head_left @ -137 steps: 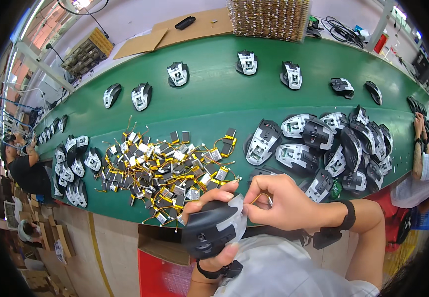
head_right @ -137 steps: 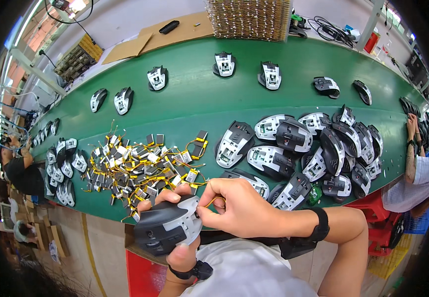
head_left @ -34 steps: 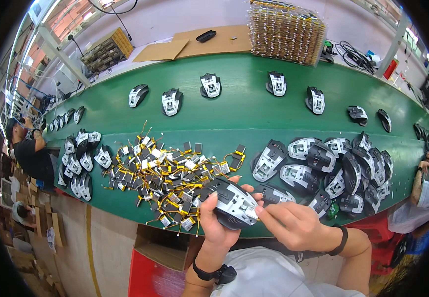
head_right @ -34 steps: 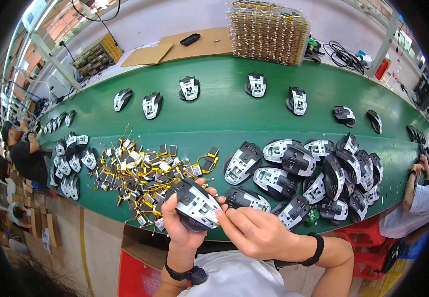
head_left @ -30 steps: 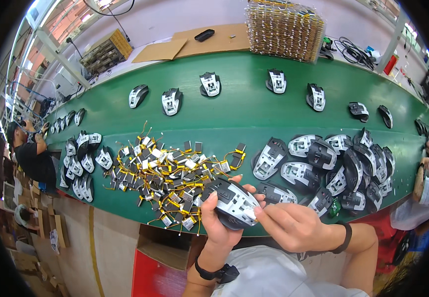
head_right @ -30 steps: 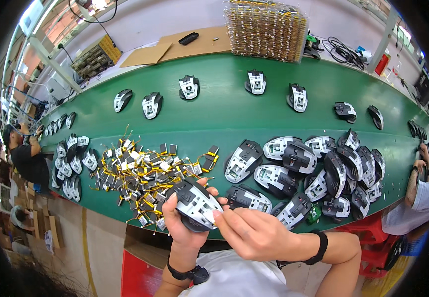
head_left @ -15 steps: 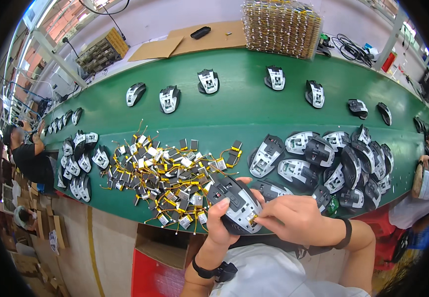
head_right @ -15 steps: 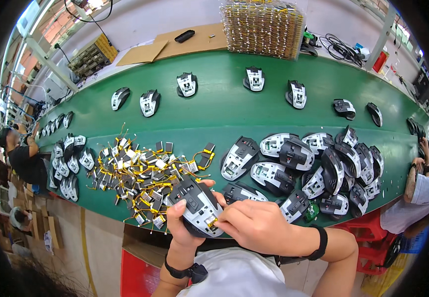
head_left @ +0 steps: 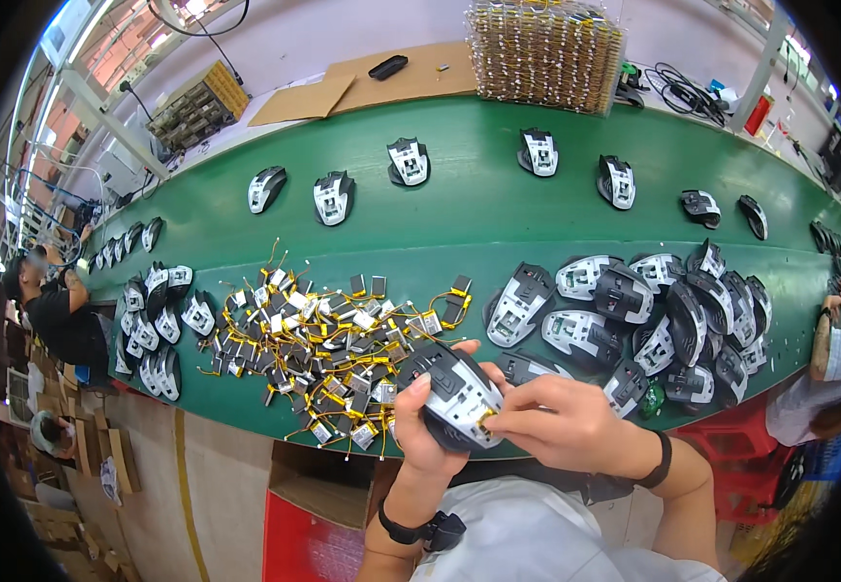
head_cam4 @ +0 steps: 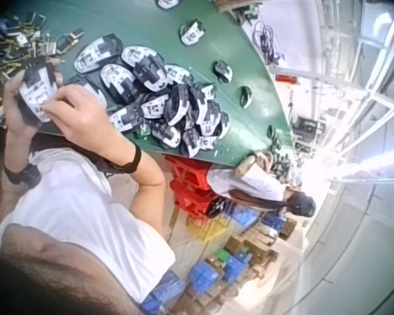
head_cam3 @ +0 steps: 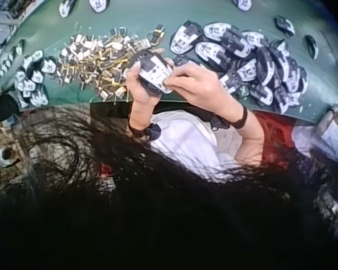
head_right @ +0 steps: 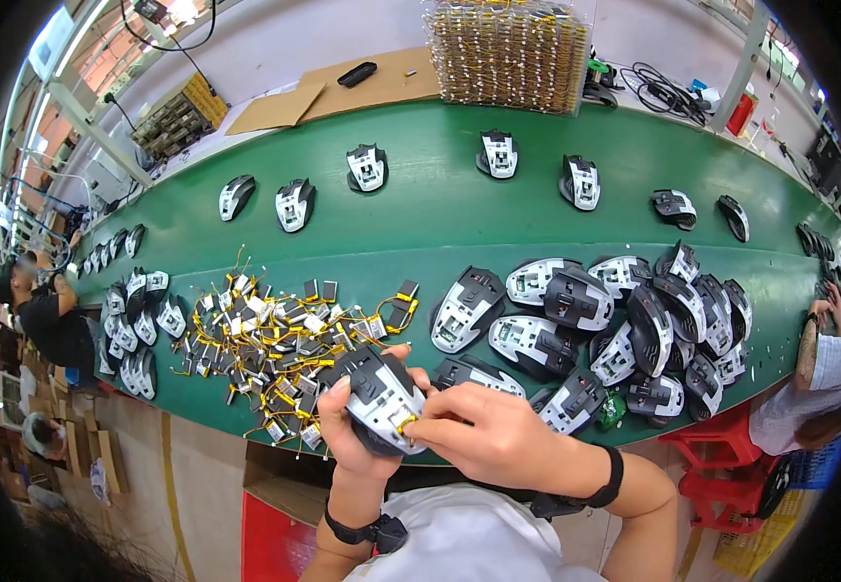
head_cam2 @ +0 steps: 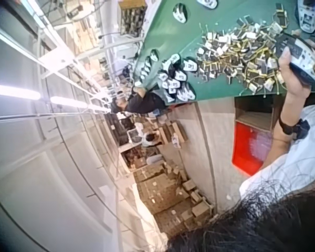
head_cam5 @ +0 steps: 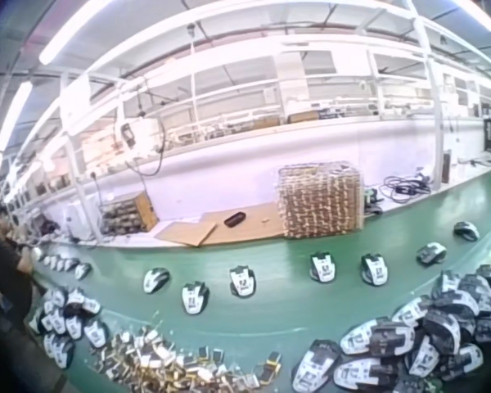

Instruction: The person assembles computer mice at a factory workstation. They pick up a mouse shell, insert a small battery, and use a screwdriver to tighten screws on the bottom of the device. Completed units are placed in a row on the green table.

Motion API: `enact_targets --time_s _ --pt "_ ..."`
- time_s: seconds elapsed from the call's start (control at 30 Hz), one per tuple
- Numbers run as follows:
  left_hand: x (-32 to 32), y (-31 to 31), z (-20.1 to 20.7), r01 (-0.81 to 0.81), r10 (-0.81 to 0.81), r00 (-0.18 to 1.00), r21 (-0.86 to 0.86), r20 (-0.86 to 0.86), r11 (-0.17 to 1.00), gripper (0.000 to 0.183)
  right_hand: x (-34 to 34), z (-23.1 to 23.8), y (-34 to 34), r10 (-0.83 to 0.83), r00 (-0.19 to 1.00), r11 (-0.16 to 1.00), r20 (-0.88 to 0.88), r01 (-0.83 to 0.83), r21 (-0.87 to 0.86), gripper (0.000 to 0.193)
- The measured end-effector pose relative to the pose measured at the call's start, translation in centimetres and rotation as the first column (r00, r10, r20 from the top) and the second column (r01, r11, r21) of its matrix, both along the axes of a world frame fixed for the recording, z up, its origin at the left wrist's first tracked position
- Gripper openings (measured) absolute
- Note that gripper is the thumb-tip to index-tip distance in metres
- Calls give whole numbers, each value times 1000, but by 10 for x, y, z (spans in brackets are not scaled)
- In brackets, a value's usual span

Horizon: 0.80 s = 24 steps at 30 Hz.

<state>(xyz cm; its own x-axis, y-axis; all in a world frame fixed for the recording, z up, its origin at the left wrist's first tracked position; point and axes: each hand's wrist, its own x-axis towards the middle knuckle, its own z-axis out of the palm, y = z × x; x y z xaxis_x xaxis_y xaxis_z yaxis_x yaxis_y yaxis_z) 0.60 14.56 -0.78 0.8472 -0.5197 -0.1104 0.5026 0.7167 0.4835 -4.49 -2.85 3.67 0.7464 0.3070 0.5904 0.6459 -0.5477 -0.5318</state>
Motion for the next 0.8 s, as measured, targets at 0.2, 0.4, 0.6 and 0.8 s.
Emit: enact_targets --time_s 0.2,0.4,0.6,0.8 --pt "-7 -14 1 -146 143 976 -4 -161 989 63 -9 -8 21 -178 965 957 193 215 -193 43" --pt "-5 -10 6 -163 151 961 -31 -232 986 64 -17 -13 23 -196 974 956 115 216 -200 49" --pt "-6 -8 3 -81 77 982 -16 -173 997 65 -14 -14 9 -120 978 986 173 138 -93 42" --pt "-7 -9 12 -118 108 965 -27 -239 993 66 -27 -17 14 -224 936 936 270 284 -209 37"
